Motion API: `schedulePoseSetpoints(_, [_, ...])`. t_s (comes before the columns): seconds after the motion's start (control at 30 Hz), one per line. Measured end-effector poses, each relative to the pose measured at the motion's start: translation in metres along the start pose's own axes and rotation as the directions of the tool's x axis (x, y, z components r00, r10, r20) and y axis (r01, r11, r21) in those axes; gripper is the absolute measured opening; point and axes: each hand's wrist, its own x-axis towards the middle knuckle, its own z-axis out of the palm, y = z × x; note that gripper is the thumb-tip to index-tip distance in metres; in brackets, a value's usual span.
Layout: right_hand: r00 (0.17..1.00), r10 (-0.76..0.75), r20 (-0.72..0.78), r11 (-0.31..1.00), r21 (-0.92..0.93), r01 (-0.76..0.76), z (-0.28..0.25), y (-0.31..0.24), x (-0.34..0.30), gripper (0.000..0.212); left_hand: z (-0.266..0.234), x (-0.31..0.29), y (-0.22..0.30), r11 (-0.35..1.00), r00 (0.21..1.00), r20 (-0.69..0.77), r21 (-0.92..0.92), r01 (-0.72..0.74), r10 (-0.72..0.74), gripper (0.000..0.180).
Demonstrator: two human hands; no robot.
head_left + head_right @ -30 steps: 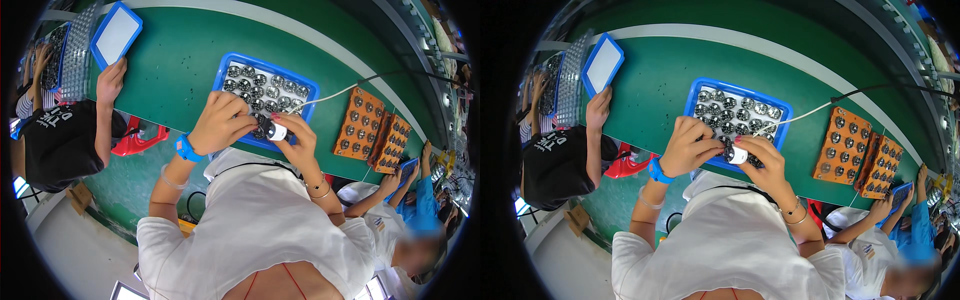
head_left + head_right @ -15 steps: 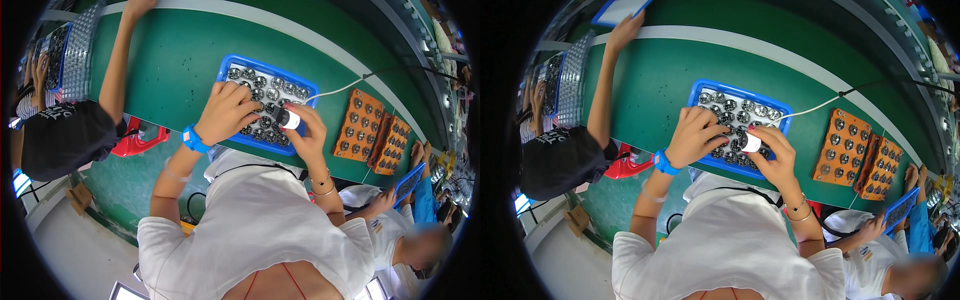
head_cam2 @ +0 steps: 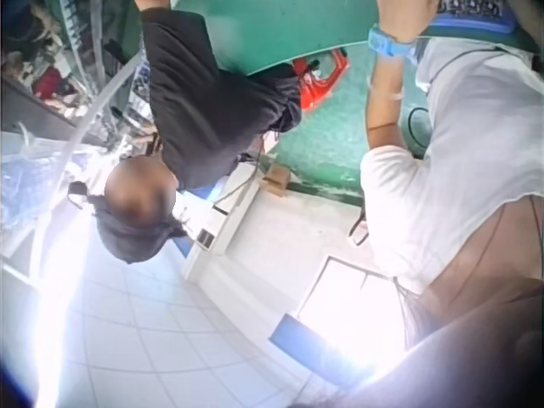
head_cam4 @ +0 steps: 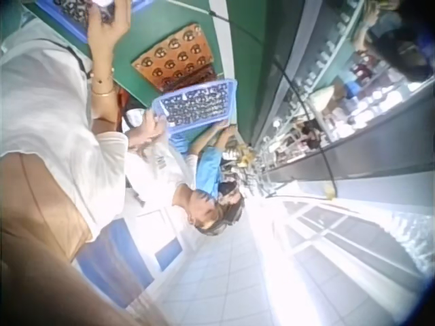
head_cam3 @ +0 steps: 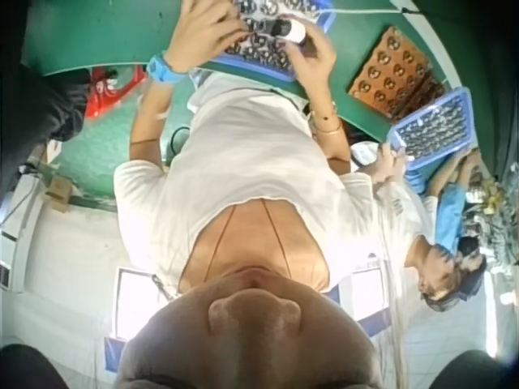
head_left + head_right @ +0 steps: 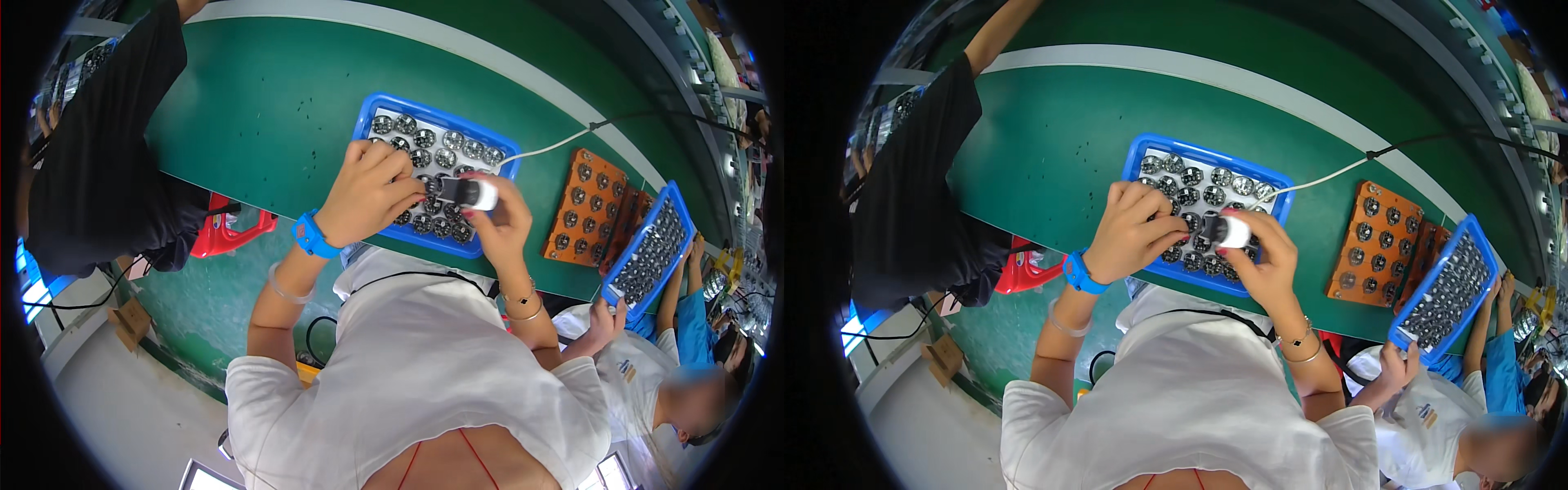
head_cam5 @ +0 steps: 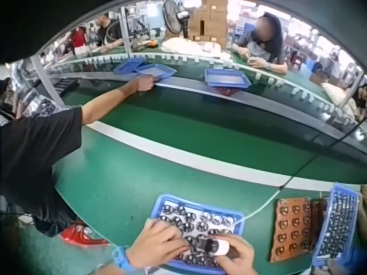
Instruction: Inspecting electronic components by picking them from a tray and scanning them with a handheld scanner.
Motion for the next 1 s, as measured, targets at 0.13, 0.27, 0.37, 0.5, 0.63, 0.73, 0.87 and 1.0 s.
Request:
schedulePoseSetpoints(0.13, [0.985, 0.049, -0.167, 0.989, 0.146, -0.024, -0.001, 0.003, 0.006, 0.039, 0.005, 0.0, -0.009, 1.0, 0.999, 0.036, 0.01, 0.006, -0.006, 0.015])
schedulePoseSetpoints(0.27, [0.997, -0.05, -0.06, 0.999, -0.022, 0.049, -0.002, 0.003, 0.016, 0.04, 0.008, 0.007, -0.011, 0.997, 0.996, -0.03, -0.009, 0.079, -0.079, 0.016])
schedulePoseSetpoints(0.37, [0.997, -0.075, 0.003, 0.991, -0.115, 0.075, -0.003, -0.002, 0.022, 0.041, 0.009, 0.014, -0.014, 0.989, 0.987, -0.067, 0.012, 0.146, -0.145, 0.015])
schedulePoseSetpoints(0.5, [0.996, -0.075, 0.042, 0.983, -0.163, 0.08, -0.003, -0.02, 0.029, 0.043, 0.001, 0.02, -0.006, 1.0, 0.999, -0.037, 0.01, 0.02, -0.02, 0.014])
schedulePoseSetpoints(0.63, [0.993, -0.098, 0.067, 0.98, -0.168, 0.108, -0.001, -0.027, 0.032, 0.039, -0.008, 0.024, 0.005, 1.0, 0.994, -0.113, -0.004, -0.005, 0.004, 0.014])
schedulePoseSetpoints(0.73, [0.996, -0.08, 0.044, 0.987, -0.136, 0.085, 0.0, -0.021, 0.03, 0.039, -0.007, 0.023, 0.003, 1.0, 0.991, -0.131, -0.024, 0.004, -0.007, 0.013])
schedulePoseSetpoints(0.87, [1.0, 0.009, -0.024, 0.998, 0.07, -0.008, 0.004, -0.01, 0.023, 0.04, -0.006, 0.022, -0.002, 1.0, 0.993, -0.121, -0.017, 0.005, -0.008, 0.012])
schedulePoseSetpoints(1.0, [0.979, 0.065, -0.193, 0.972, 0.232, -0.019, 0.002, -0.008, 0.022, 0.041, 0.003, 0.02, -0.014, 1.0, 1.0, -0.026, 0.027, -0.01, 0.011, 0.012])
